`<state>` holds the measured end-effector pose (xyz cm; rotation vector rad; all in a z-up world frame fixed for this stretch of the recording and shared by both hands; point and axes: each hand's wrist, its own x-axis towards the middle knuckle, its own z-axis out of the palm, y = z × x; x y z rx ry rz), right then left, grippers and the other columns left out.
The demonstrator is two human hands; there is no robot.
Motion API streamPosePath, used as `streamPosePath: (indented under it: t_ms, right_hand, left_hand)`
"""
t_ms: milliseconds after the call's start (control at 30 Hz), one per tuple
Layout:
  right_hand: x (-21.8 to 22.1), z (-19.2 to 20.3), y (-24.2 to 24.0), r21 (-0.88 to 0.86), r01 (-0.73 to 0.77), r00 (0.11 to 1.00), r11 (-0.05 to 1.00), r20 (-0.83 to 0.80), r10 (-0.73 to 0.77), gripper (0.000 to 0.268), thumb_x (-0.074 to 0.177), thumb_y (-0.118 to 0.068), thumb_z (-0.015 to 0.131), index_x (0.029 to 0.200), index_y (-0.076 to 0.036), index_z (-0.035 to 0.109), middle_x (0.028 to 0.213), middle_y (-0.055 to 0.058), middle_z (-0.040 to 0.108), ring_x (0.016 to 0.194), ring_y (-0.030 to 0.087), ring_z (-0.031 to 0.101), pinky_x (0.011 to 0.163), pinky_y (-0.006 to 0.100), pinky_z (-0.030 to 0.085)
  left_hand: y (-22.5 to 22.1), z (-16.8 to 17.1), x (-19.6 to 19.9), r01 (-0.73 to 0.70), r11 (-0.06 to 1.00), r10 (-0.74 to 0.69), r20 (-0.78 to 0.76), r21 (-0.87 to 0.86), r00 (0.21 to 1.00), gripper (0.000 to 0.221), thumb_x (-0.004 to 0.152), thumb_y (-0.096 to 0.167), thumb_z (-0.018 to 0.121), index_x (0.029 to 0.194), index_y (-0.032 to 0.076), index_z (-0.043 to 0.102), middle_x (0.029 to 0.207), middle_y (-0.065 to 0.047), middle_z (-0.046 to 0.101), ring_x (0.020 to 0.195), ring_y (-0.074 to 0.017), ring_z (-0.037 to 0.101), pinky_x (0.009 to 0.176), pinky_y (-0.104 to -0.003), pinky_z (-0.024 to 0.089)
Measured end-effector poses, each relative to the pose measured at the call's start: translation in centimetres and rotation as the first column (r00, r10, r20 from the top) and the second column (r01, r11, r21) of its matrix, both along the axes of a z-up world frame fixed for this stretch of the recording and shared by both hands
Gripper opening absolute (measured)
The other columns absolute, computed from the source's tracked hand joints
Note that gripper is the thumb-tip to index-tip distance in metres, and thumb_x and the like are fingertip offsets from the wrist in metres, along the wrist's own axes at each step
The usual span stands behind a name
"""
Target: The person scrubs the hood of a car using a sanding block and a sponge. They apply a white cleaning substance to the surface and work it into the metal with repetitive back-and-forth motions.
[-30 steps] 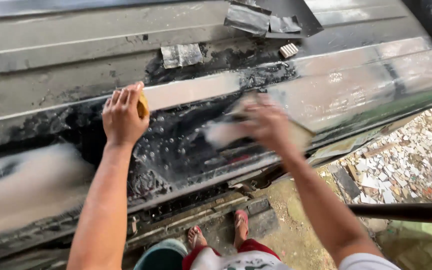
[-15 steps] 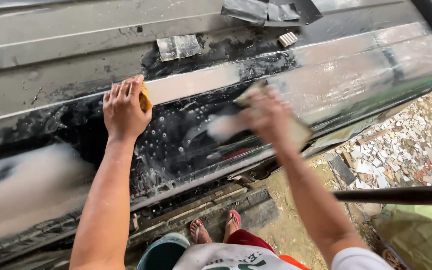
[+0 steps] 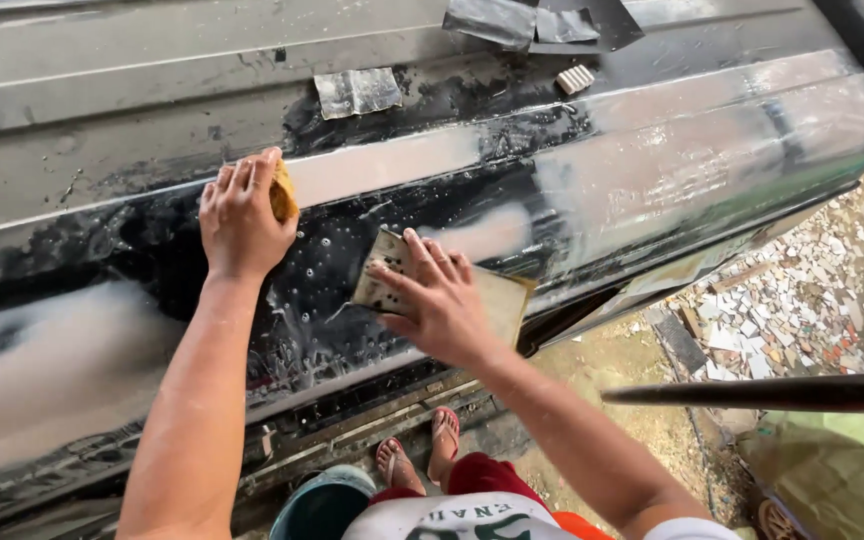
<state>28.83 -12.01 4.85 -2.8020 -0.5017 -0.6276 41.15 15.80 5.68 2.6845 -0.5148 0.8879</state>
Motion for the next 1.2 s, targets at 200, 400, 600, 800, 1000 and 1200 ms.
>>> streamPosePath:
  t_ms: [200,400,600,800,1000,1200]
  right_hand:
    - [5.3,0.0,-9.5,0.028,0.320,0.944,0.947,0.081,-0.321,0.054,0.083,-0.069,0.066,0.130,-0.043,0.065,0.136,0.010,0.062,0.115,0.039,0.062,0.093,0.056,0.045]
    - [-0.9,0.9,2.1,0.081,-0.120,0.993,0.989,-0.010,0.122,0.068,0.077,-0.057,0.073,0.141,-0.041,0.054,0.157,0.012,0.041,0.140,0.037,0.044,0.110,0.056,0.032]
    - [4.6,1.6,-10.6,0.064,0.388,0.908,0.920,-0.200,-0.369,0.060,0.085,-0.074,0.063,0.139,-0.049,0.054,0.154,0.013,0.044,0.134,0.047,0.045,0.107,0.064,0.033]
    - [-1.1,0.8,0.0,0.009,-0.121,0.993,0.993,-0.007,0.121,0.070,0.072,-0.054,0.077,0.137,-0.039,0.058,0.156,0.013,0.041,0.138,0.034,0.044,0.111,0.050,0.030]
    - [2.8,0.4,-8.5,0.093,0.322,0.946,0.942,-0.069,-0.317,0.059,0.087,-0.066,0.066,0.139,-0.040,0.059,0.150,0.019,0.047,0.131,0.048,0.050,0.103,0.061,0.037]
    - [0.1,0.1,-6.1,0.031,0.004,1.000,1.000,0.023,-0.005,0.077,0.059,-0.052,0.087,0.132,-0.042,0.064,0.147,0.008,0.054,0.130,0.035,0.053,0.107,0.052,0.037]
  left_hand:
    - [-0.2,0.2,-0.1,-0.021,0.999,0.022,0.015,-0.038,1.000,0.075,0.064,0.018,0.085,0.134,0.011,0.059,0.113,-0.009,0.065,0.105,-0.0303,0.061,0.083,-0.045,0.049]
    - [0.2,-0.4,0.3,0.003,1.000,-0.003,0.037,-0.006,0.999,0.075,0.066,0.022,0.083,0.136,0.012,0.058,0.115,-0.010,0.064,0.107,-0.0321,0.060,0.084,-0.045,0.049]
    - [-0.2,0.5,0.1,-0.015,0.999,0.016,0.039,-0.044,0.999,0.074,0.064,0.019,0.084,0.134,0.011,0.060,0.113,-0.010,0.065,0.104,-0.0312,0.061,0.082,-0.045,0.048]
    - [0.2,0.3,0.1,0.025,1.000,-0.025,-0.021,-0.013,0.999,0.075,0.068,0.019,0.082,0.138,0.012,0.056,0.118,-0.011,0.062,0.109,-0.0322,0.059,0.085,-0.046,0.048]
    - [-0.1,0.8,-0.1,-0.005,1.000,0.006,0.003,-0.031,1.000,0.074,0.067,0.018,0.083,0.136,0.013,0.058,0.113,-0.010,0.064,0.106,-0.0313,0.060,0.085,-0.046,0.047]
    - [0.1,0.9,0.0,0.032,0.999,-0.032,-0.048,-0.011,0.998,0.076,0.068,0.017,0.082,0.139,0.010,0.056,0.118,-0.012,0.062,0.108,-0.0325,0.059,0.087,-0.047,0.047]
